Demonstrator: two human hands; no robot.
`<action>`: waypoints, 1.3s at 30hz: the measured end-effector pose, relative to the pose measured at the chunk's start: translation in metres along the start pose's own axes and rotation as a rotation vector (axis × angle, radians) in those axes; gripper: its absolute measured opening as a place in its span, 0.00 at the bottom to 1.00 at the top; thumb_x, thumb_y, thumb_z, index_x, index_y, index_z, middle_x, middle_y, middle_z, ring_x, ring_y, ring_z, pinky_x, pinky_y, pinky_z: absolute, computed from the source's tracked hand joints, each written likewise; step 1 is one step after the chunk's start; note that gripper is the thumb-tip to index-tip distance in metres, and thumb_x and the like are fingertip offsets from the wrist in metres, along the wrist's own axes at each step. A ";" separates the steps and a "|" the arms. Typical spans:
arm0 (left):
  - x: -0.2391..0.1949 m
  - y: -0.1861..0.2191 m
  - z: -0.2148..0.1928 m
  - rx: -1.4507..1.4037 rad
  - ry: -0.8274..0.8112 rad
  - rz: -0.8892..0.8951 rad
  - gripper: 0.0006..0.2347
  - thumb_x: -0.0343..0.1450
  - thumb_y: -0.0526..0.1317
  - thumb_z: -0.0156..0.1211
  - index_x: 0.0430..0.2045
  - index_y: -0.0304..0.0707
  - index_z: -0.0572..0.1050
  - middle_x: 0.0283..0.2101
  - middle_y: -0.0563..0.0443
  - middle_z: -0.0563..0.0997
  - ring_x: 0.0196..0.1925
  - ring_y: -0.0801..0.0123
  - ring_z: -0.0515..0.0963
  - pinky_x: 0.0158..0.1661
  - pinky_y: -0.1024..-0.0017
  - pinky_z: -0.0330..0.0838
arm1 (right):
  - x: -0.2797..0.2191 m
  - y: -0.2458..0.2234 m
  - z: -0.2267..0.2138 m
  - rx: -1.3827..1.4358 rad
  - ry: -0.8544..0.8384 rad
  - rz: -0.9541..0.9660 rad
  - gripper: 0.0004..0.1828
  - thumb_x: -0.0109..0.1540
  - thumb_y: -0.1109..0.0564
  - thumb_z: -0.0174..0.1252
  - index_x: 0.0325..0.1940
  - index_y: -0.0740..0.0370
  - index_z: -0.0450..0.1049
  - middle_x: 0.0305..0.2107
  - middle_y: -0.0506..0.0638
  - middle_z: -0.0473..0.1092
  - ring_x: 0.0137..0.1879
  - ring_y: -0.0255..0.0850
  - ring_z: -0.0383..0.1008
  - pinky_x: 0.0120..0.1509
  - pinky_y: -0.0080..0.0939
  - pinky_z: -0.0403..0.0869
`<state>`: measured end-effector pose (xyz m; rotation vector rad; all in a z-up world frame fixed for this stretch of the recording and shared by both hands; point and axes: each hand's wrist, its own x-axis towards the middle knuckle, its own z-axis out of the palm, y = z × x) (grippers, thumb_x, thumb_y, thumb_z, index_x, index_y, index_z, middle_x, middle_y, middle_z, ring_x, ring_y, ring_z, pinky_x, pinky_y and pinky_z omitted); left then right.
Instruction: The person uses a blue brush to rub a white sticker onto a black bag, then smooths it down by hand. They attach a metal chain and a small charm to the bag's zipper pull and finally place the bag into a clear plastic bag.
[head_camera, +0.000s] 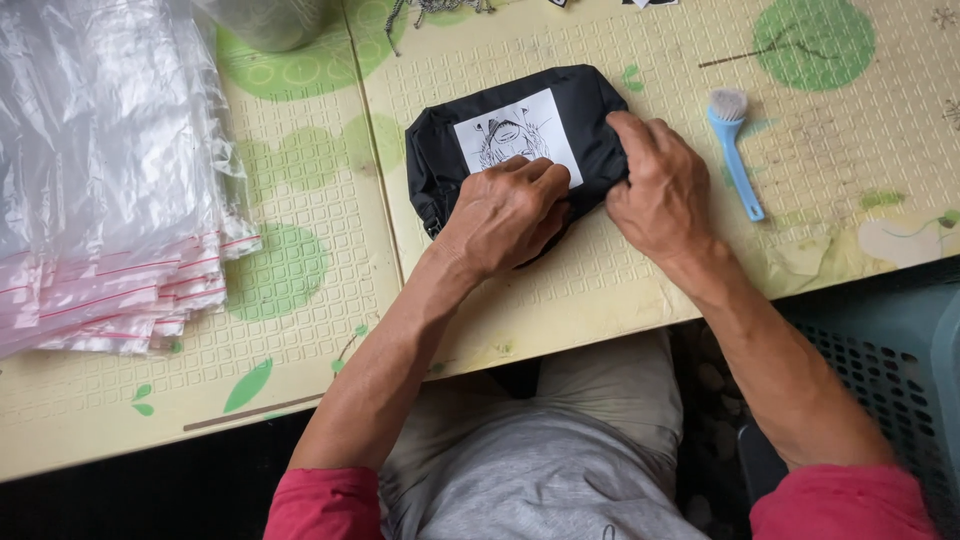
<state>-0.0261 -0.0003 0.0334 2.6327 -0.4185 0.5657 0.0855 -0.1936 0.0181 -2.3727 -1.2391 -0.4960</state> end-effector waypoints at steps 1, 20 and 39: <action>0.001 0.000 -0.001 0.002 0.002 -0.005 0.04 0.67 0.35 0.64 0.28 0.43 0.74 0.24 0.52 0.78 0.34 0.55 0.86 0.30 0.61 0.82 | 0.002 0.000 -0.006 0.002 -0.002 -0.005 0.29 0.57 0.69 0.52 0.64 0.64 0.71 0.34 0.58 0.68 0.39 0.60 0.76 0.40 0.55 0.75; 0.000 0.002 0.004 0.025 0.021 0.111 0.03 0.68 0.34 0.61 0.28 0.42 0.73 0.25 0.49 0.79 0.35 0.54 0.86 0.34 0.62 0.82 | 0.004 -0.011 0.001 0.001 -0.080 0.156 0.33 0.55 0.67 0.53 0.66 0.62 0.64 0.35 0.59 0.67 0.39 0.61 0.76 0.39 0.57 0.76; -0.001 -0.013 0.009 -0.251 0.038 -0.019 0.05 0.67 0.36 0.66 0.30 0.41 0.75 0.25 0.48 0.77 0.37 0.52 0.83 0.34 0.58 0.79 | -0.001 -0.006 -0.018 0.221 -0.069 0.086 0.30 0.58 0.72 0.55 0.66 0.67 0.69 0.34 0.67 0.71 0.42 0.71 0.76 0.42 0.65 0.76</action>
